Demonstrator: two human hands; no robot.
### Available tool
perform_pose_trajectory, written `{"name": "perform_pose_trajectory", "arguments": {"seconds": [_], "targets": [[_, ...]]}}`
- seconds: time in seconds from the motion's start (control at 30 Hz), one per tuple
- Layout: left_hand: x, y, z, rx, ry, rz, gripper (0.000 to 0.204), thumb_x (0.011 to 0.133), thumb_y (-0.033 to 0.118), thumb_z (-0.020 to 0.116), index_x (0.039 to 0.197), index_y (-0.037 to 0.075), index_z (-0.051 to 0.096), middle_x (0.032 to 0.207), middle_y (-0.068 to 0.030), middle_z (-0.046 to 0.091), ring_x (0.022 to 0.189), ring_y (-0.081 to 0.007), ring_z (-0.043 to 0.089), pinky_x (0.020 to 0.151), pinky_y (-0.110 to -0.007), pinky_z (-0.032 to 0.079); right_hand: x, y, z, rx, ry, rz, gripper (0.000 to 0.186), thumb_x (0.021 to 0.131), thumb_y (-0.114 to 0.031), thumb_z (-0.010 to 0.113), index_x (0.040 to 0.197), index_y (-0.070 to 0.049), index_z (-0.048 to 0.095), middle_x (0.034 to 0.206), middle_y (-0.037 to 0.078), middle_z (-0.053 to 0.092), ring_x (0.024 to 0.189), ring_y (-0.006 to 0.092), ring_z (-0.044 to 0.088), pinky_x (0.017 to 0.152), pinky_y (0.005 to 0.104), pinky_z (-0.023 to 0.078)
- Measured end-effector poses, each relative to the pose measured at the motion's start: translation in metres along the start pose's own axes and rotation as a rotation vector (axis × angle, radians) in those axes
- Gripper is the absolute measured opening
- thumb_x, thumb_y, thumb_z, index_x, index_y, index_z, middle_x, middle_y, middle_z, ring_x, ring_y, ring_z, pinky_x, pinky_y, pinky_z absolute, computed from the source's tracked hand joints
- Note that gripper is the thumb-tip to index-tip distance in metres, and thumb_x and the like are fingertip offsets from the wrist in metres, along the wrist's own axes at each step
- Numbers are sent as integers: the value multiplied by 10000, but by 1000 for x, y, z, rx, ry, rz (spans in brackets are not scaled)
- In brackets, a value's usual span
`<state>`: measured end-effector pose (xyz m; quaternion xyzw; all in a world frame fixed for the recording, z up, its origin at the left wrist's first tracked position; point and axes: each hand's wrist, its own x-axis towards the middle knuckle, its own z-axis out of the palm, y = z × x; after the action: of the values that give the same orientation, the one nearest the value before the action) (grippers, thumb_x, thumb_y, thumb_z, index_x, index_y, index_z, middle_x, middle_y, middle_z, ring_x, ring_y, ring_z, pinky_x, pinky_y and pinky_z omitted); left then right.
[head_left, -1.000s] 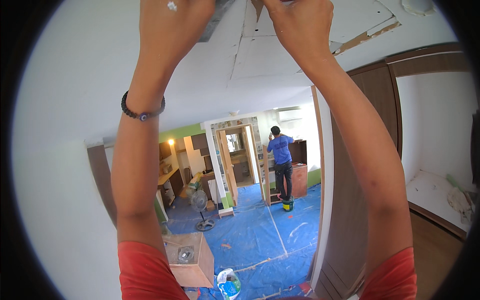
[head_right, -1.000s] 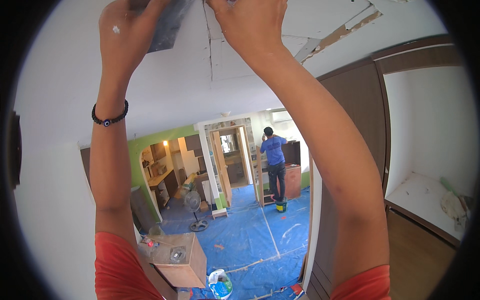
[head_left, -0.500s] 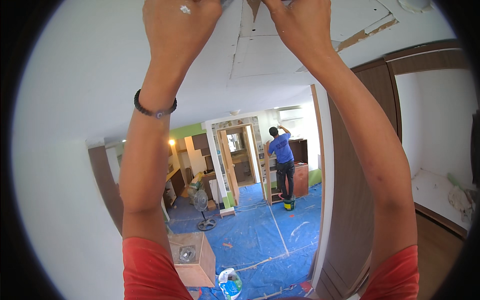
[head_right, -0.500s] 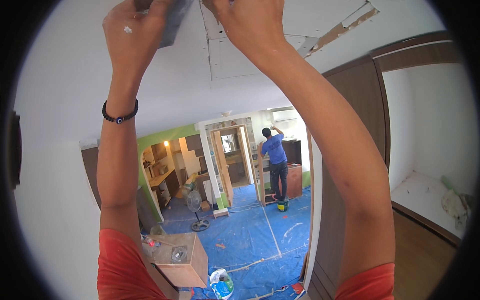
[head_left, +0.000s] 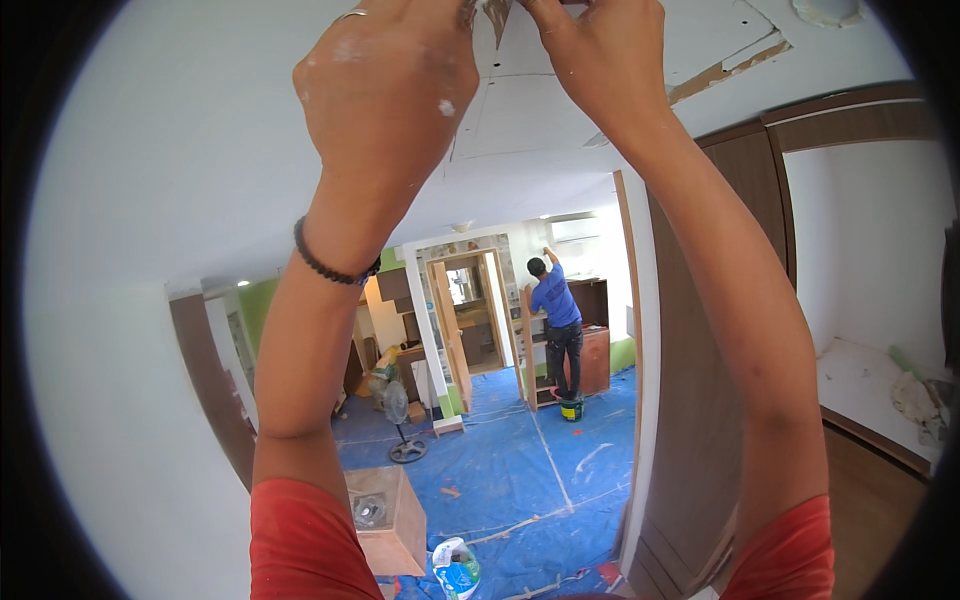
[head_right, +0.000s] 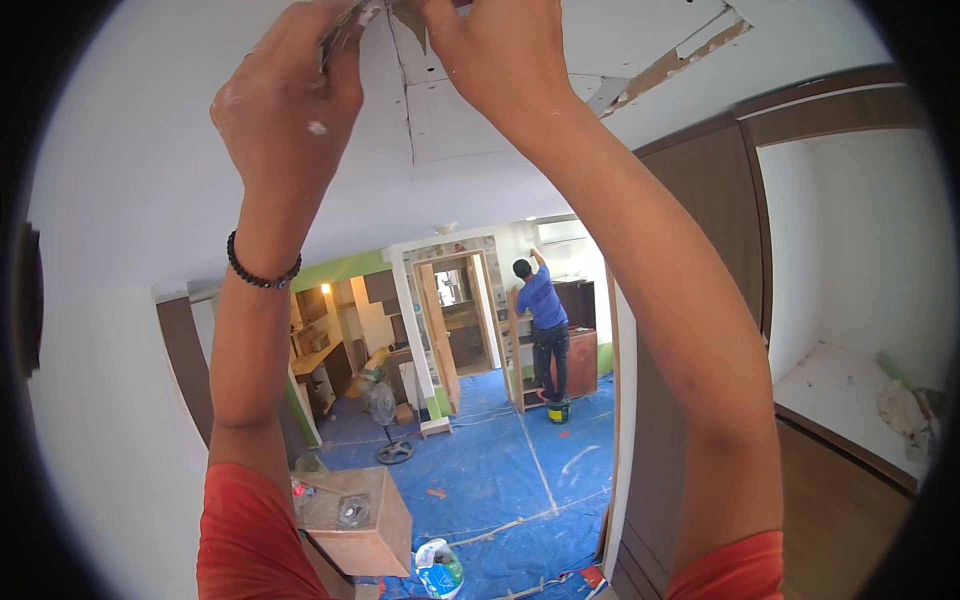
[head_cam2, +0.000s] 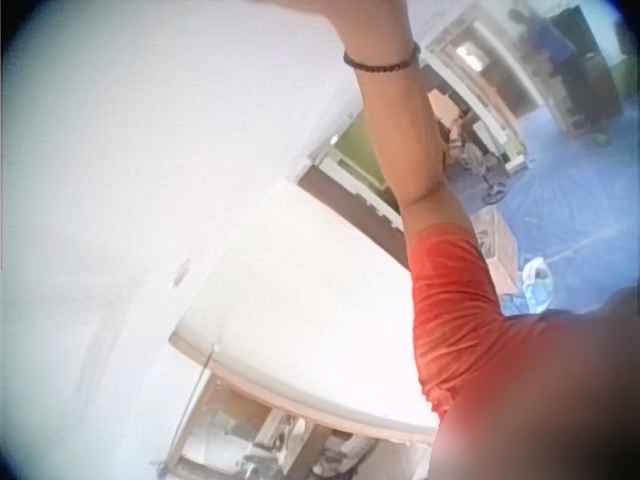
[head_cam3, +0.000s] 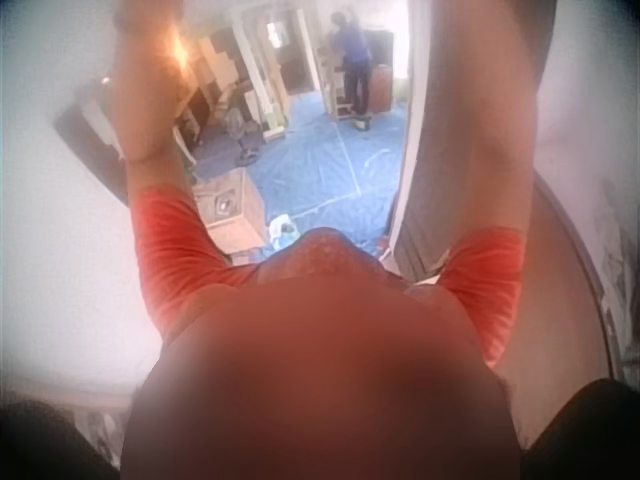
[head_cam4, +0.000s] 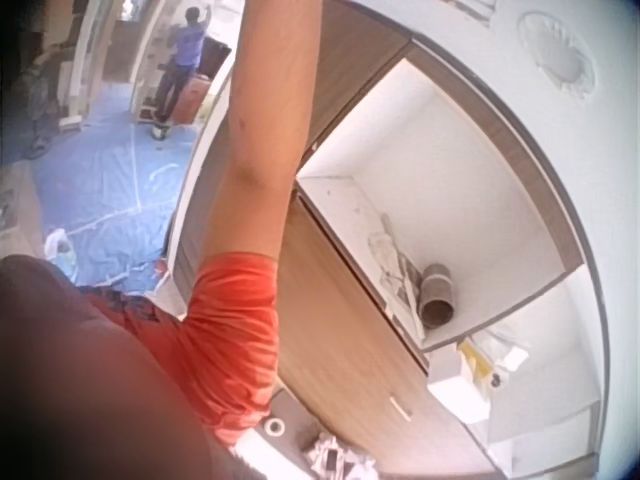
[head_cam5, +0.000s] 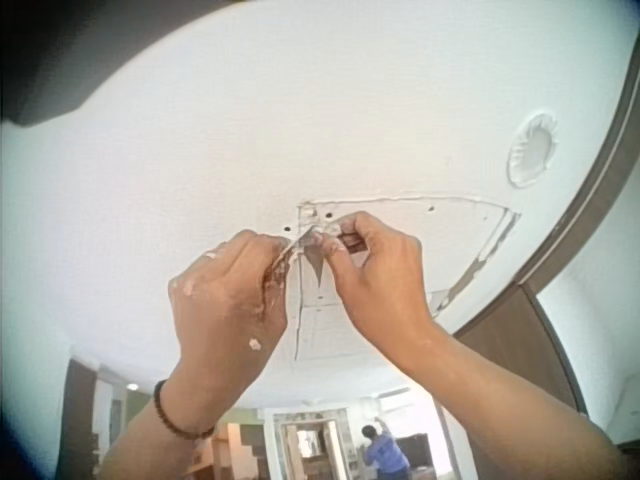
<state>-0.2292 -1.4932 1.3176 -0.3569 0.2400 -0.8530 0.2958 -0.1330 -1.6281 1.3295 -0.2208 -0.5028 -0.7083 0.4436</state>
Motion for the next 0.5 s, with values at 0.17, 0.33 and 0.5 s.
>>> {"name": "perform_pose_trajectory", "arguments": {"seconds": [0.17, 0.33, 0.5], "targets": [[7, -1, -14, -397, -201, -519, 162, 917, 111, 698, 896, -50, 708, 688, -81, 668, 581, -128, 600, 552, -280, 452, 8, -30, -5, 49, -75, 224, 317, 961, -213, 694, 838, 79, 708, 687, 182, 709, 634, 230, 697, 611, 355, 527], [2, -19, -1, -680, -125, -561, 190, 925, 141, 719, 907, -48, 733, 721, -28, 689, 633, -79, 581, 581, -258, 460, 11, -27, 5, -42, -8, 223, 329, 960, -205, 690, 824, 94, 700, 644, 174, 692, 586, 226, 675, 570, 363, 510], [-9, -36, 10, -803, -74, -509, 200, 930, 139, 714, 909, -59, 724, 718, -33, 684, 640, -70, 563, 583, -251, 449, 6, -22, 12, -158, 19, 112, 263, 961, -160, 672, 869, 84, 704, 712, 178, 714, 649, 221, 690, 643, 354, 535]]}}
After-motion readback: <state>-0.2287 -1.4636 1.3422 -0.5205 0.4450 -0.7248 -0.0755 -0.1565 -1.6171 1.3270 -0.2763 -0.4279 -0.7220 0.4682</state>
